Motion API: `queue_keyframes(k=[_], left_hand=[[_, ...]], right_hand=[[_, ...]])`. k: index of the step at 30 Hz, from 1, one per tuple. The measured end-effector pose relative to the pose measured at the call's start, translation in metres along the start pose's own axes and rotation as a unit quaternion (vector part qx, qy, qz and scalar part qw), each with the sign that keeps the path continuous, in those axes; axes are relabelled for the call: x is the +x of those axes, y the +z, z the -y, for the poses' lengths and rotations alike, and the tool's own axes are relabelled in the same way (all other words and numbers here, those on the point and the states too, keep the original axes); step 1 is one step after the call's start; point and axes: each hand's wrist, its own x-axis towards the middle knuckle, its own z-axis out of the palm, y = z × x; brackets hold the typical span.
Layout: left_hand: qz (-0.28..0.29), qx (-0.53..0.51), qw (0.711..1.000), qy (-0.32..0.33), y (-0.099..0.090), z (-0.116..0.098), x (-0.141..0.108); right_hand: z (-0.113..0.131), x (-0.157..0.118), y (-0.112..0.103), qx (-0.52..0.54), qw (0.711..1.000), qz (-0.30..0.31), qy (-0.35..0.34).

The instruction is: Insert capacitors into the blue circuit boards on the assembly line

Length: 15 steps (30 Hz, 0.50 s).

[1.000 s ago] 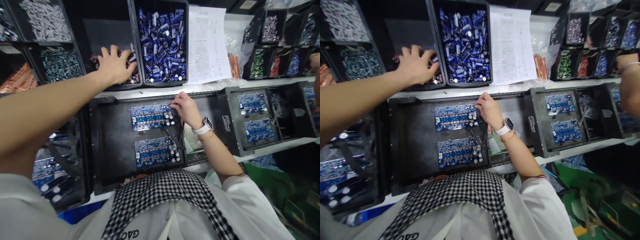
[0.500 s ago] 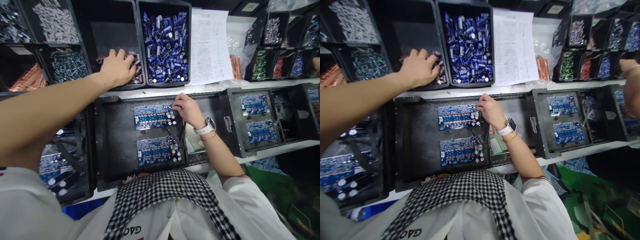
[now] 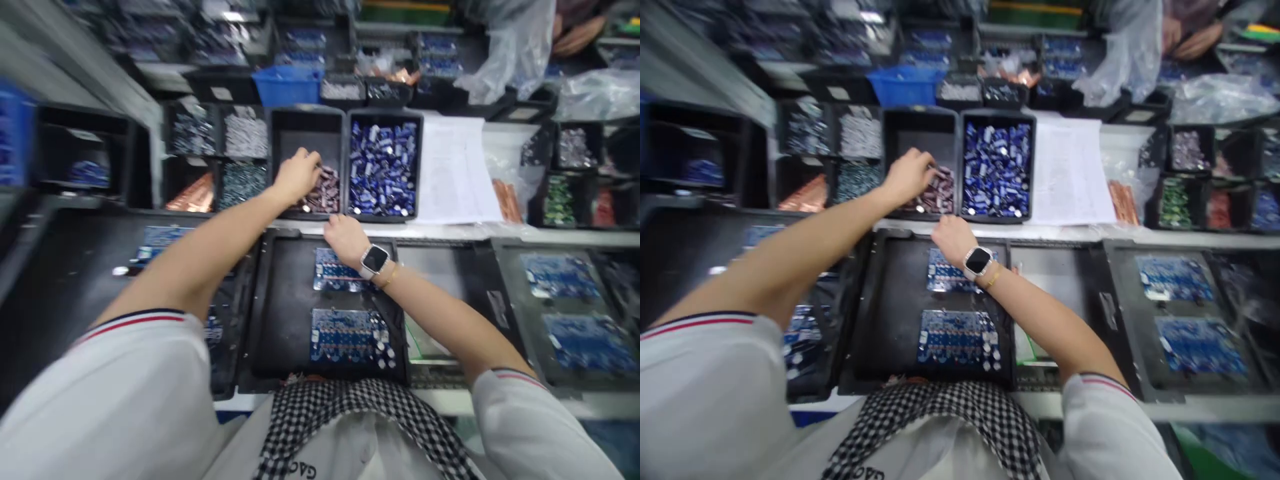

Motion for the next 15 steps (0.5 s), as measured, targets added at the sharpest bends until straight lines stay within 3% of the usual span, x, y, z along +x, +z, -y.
queue_keyframes(k=[5, 10, 12, 14, 15], left_hand=[[-0.070, -0.021, 0.996, -0.041, -0.036, -0.013, -0.005], [-0.154, -0.103, 0.979, -0.086, -0.103, -0.027, -0.037], [-0.179, -0.152, 0.967, -0.097, -0.131, -0.032, -0.065], [-0.184, -0.201, 0.957, -0.101, -0.152, -0.034, -0.098], [-0.181, -0.224, 0.951, -0.110, -0.158, -0.033, -0.115]], right_hand=[[0.013, 0.006, -0.023, -0.012, 0.995, -0.076, -0.068], [0.041, 0.043, -0.091, 0.007, 0.983, -0.168, -0.073], [0.054, 0.031, -0.124, 0.028, 0.972, -0.217, -0.088], [0.070, -0.002, -0.152, 0.070, 0.943, -0.281, -0.165], [0.079, -0.022, -0.162, 0.076, 0.937, -0.276, -0.201]])
